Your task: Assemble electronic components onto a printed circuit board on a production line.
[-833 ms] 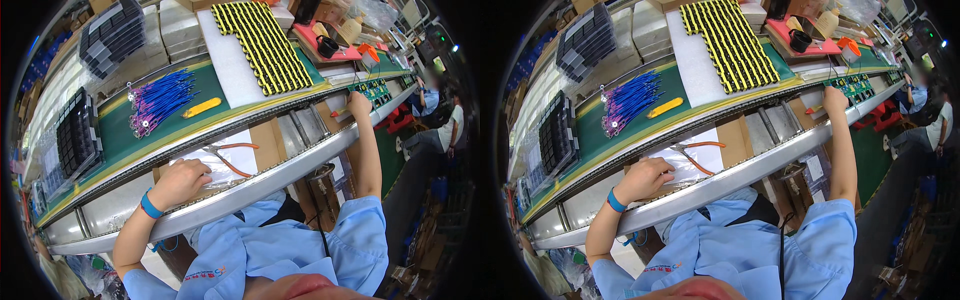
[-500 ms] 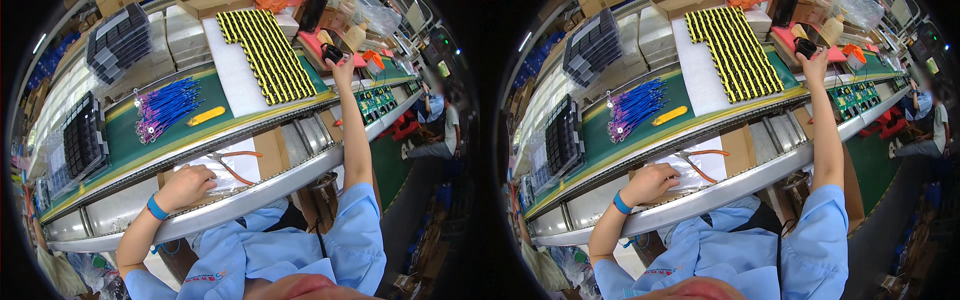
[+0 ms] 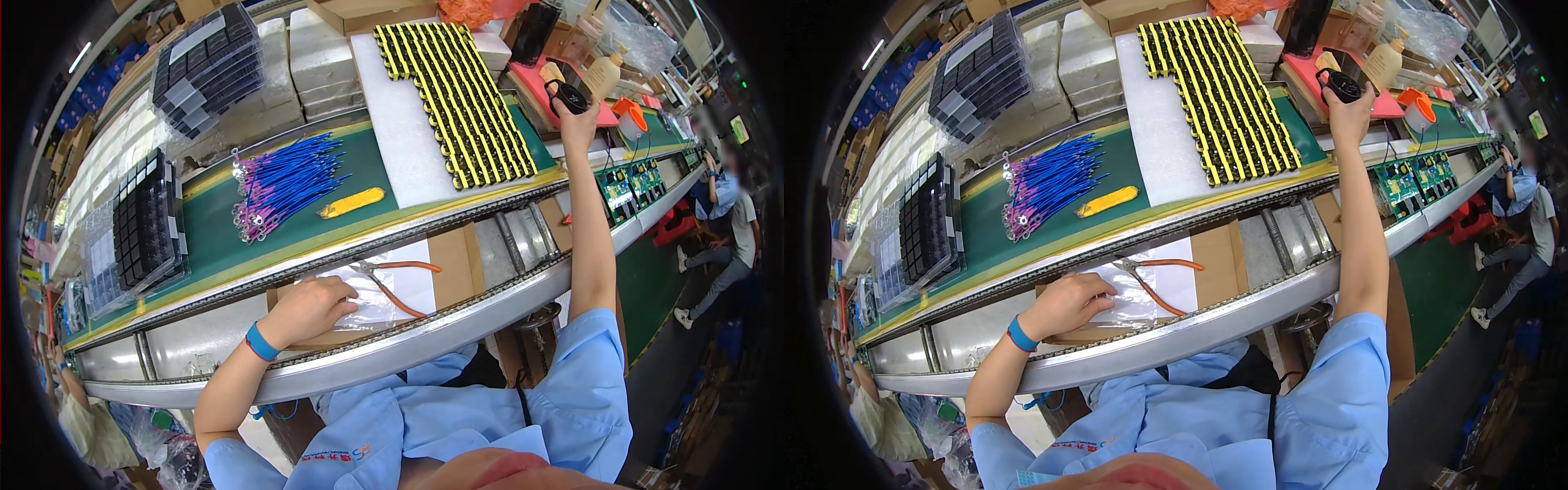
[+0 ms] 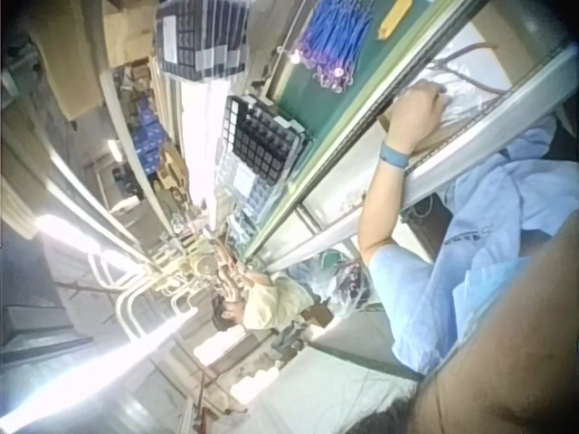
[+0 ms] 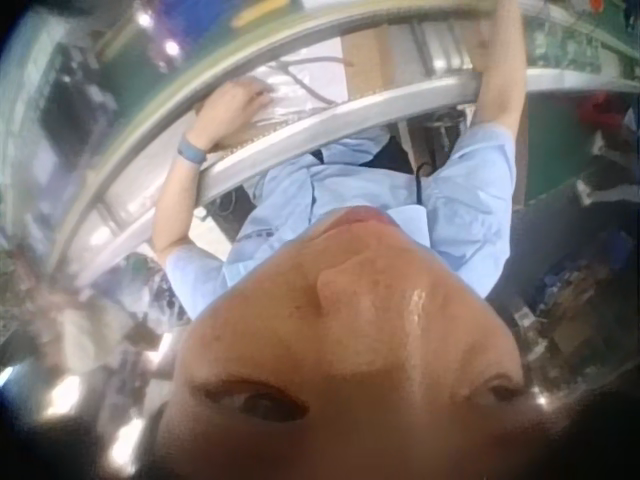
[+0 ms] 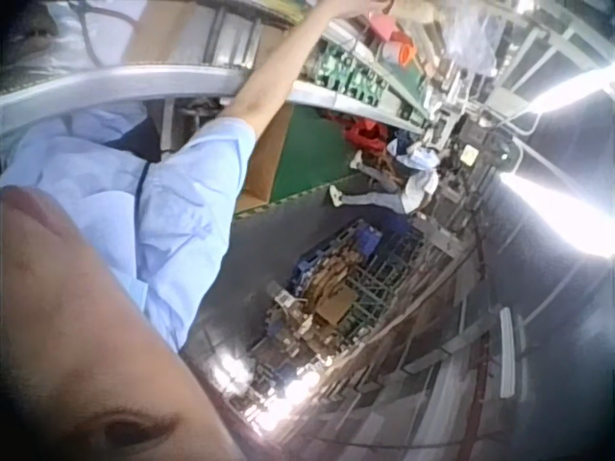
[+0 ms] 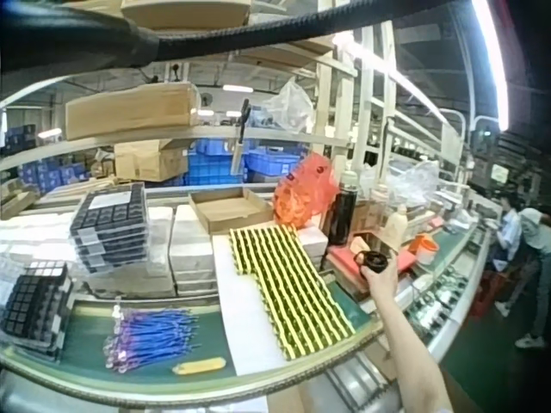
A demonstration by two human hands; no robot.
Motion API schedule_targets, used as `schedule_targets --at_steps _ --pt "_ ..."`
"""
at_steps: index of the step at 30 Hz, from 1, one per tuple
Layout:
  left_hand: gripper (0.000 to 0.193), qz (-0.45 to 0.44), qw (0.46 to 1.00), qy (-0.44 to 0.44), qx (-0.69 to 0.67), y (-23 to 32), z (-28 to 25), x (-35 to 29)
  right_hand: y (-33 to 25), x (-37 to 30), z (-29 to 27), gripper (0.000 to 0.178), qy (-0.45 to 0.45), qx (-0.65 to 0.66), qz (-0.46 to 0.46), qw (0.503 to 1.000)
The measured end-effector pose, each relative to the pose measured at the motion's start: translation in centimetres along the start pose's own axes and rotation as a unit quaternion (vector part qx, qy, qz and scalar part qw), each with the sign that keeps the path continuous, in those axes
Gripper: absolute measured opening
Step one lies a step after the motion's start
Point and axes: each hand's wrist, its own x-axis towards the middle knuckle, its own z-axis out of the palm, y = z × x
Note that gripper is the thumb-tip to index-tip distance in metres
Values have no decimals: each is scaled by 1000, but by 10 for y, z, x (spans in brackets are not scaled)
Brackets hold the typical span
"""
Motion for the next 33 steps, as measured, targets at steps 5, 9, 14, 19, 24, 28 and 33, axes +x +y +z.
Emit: schedule_targets --at_steps 5,9,14,19,24,28,33 --pt "22 -18 1000 6 7 3 -1 -4 -78 -37 -34 89 -103 183 -51 976" --pt "21 -21 1000 4 -3 5 3 -4 -149 -86 -72 86 -242 313 -62 916" --pt "21 -13 1000 2 -4 6 4 -3 -211 -144 -108 89 -363 347 -155 850" --pt "19 8 1000 25 -4 -6 16 -7 -254 -189 -127 107 -482 388 -214 756" --pt "22 60 991 113 -43 -31 42 -4 -282 -206 -137 118 -534 475 -292 636" --pt "24 -2 1000 4 20 -12 18 -5 -298 -232 -145 109 -492 513 -298 637" --pt "26 62 997 49 -13 -14 14 -14 -307 -250 -150 106 -457 511 -326 651"
